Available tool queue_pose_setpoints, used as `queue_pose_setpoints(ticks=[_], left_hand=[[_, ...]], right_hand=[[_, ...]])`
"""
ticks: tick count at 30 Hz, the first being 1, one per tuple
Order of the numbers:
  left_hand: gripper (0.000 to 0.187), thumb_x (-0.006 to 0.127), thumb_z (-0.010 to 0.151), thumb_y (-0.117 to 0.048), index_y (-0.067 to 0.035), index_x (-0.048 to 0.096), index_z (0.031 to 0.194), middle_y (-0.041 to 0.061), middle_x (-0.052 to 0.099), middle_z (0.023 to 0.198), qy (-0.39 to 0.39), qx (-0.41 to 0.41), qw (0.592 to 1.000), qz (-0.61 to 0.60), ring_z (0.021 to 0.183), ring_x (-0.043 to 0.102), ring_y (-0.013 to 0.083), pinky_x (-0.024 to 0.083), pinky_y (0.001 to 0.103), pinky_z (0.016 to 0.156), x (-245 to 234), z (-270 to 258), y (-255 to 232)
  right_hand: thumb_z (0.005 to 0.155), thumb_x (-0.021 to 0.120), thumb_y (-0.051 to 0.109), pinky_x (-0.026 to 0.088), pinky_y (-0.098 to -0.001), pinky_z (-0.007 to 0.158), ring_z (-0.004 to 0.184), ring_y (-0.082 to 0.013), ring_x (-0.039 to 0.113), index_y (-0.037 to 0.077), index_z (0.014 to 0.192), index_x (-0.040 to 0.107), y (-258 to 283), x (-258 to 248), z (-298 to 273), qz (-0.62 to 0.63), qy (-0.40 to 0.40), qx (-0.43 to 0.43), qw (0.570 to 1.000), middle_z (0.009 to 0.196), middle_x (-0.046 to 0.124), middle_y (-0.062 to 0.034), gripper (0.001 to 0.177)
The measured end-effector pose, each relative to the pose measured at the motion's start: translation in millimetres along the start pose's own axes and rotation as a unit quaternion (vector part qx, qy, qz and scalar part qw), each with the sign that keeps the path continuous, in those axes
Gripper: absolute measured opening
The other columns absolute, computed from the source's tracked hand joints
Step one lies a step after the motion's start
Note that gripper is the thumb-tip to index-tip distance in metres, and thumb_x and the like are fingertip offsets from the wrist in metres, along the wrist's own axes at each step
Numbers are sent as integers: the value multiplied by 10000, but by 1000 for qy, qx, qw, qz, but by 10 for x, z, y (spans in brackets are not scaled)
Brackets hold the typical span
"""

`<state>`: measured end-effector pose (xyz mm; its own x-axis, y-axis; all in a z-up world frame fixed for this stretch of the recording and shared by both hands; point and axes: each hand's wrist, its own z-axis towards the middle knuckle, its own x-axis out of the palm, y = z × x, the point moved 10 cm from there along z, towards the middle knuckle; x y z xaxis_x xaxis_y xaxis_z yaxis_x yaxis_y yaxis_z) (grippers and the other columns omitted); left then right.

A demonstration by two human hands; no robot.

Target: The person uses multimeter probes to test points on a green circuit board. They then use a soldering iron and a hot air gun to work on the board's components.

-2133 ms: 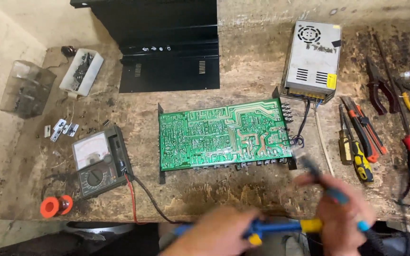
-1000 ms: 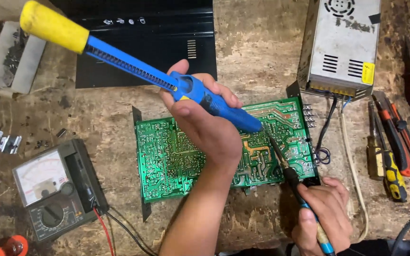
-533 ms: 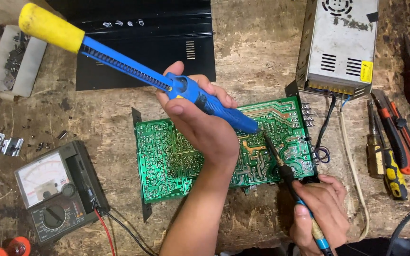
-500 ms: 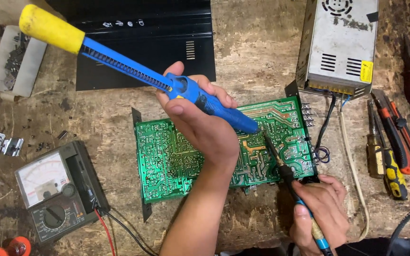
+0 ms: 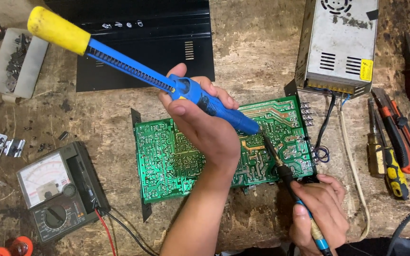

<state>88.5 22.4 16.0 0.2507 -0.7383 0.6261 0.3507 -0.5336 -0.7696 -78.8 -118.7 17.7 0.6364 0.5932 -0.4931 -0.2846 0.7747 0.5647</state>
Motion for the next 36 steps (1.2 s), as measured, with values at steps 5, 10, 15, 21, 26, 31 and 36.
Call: queue_pose_setpoints(ticks=[5,10,15,21,26,31,36], left_hand=[[613,300,765,-549,-17,318,1069,44,409,675,-2,4,1000,6,418,403,109,387,217,377,-2,-2,2],[596,297,773,-539,-20,318,1066,45,409,677,-8,8,1000,4,415,402,110,385,221,370,-14,-1,14],[601,292,766,-542,-24,319,1070,45,409,673,-17,0,1000,7,417,407,111,390,223,369,-37,-3,37],[596,320,764,-546,-31,315,1065,37,420,684,-11,6,1000,0,432,420,98,407,223,380,-42,-23,41],[651,332,714,-599,-34,336,1037,37,418,667,-33,10,999,26,422,427,113,416,242,383,-56,-52,-33],[658,322,694,-604,-44,327,1041,34,421,655,-46,6,999,7,423,425,124,405,247,384,-88,-26,-64],[652,299,721,-588,-30,332,1056,33,426,671,-41,10,999,17,425,425,115,415,248,388,-89,-44,-44]], right_hand=[[785,381,122,373,-405,825,601,-216,522,-26,770,520,10,0,18,-4,7,0,1000,740,571,-154,204],[791,374,127,376,-407,822,600,-218,518,-27,763,527,-5,0,3,-6,-1,4,1000,736,571,-149,219],[790,375,130,376,-401,815,583,-216,512,-34,758,538,-7,-6,6,-6,-14,11,1000,712,565,-146,234],[800,373,141,374,-398,814,588,-204,511,-21,783,551,-35,-16,-10,-7,-11,14,1000,710,562,-126,241],[798,370,135,380,-398,818,590,-197,512,-17,786,551,-22,-13,16,-10,-2,9,1000,731,575,-131,236],[797,367,135,380,-403,818,593,-201,514,-17,786,549,-31,-13,9,-10,-3,13,1000,729,573,-130,238],[799,374,143,374,-398,823,594,-200,514,-12,780,549,-32,-7,0,-9,-4,16,1000,727,571,-129,235]])
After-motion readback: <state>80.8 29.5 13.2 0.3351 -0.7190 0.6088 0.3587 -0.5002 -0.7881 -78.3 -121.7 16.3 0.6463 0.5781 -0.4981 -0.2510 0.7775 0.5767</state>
